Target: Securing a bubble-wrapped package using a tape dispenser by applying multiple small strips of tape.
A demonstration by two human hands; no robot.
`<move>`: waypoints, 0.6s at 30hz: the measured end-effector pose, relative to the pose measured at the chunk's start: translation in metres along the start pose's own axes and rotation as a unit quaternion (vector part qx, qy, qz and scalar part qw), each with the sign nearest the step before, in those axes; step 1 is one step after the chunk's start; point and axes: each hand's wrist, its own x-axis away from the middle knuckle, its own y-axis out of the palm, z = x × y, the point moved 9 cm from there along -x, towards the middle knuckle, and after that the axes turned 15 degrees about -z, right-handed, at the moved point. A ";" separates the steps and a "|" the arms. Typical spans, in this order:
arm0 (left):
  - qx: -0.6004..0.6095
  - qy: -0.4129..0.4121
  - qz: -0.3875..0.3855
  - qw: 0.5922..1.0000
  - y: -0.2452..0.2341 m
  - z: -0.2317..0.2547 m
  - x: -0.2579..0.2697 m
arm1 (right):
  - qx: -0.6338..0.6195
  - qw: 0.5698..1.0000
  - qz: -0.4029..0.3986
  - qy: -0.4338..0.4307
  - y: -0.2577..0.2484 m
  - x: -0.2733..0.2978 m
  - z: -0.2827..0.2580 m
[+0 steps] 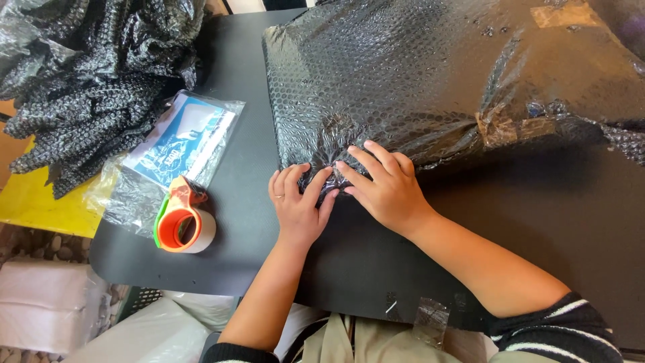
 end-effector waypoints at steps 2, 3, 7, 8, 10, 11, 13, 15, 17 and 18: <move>-0.007 0.000 -0.014 1.000 0.000 0.000 0.000 | -0.031 0.999 -0.010 -0.002 -0.007 -0.002 0.002; -0.007 0.000 -0.013 1.000 -0.001 -0.004 -0.001 | -0.031 0.999 -0.010 -0.002 -0.019 -0.006 0.003; -0.012 -0.008 0.035 0.999 -0.015 -0.044 -0.007 | -0.198 0.980 0.008 -0.019 -0.077 -0.018 0.026; 0.001 -0.023 0.065 0.998 -0.022 -0.064 -0.008 | -0.208 0.978 0.020 -0.012 -0.094 -0.020 0.035; -0.021 -0.132 0.066 0.989 -0.031 -0.091 0.003 | -0.202 0.979 0.001 0.010 -0.129 -0.022 0.048; -0.043 -0.239 0.065 0.968 -0.038 -0.112 0.014 | -0.197 0.980 -0.019 0.034 -0.144 -0.023 0.055; -0.052 -0.197 0.079 0.976 -0.039 -0.099 0.007 | -0.166 0.985 -0.013 0.053 -0.162 -0.014 0.070; -0.059 -0.155 0.092 0.982 -0.040 -0.082 0.003 | -0.135 0.988 -0.008 0.072 -0.176 -0.002 0.088; -0.056 -0.109 0.037 0.992 -0.029 -0.062 -0.004 | -0.119 0.986 -0.024 0.114 -0.184 0.013 0.110; -0.058 -0.111 0.038 0.991 -0.027 -0.061 -0.003 | -0.120 0.986 -0.023 0.111 -0.188 0.021 0.118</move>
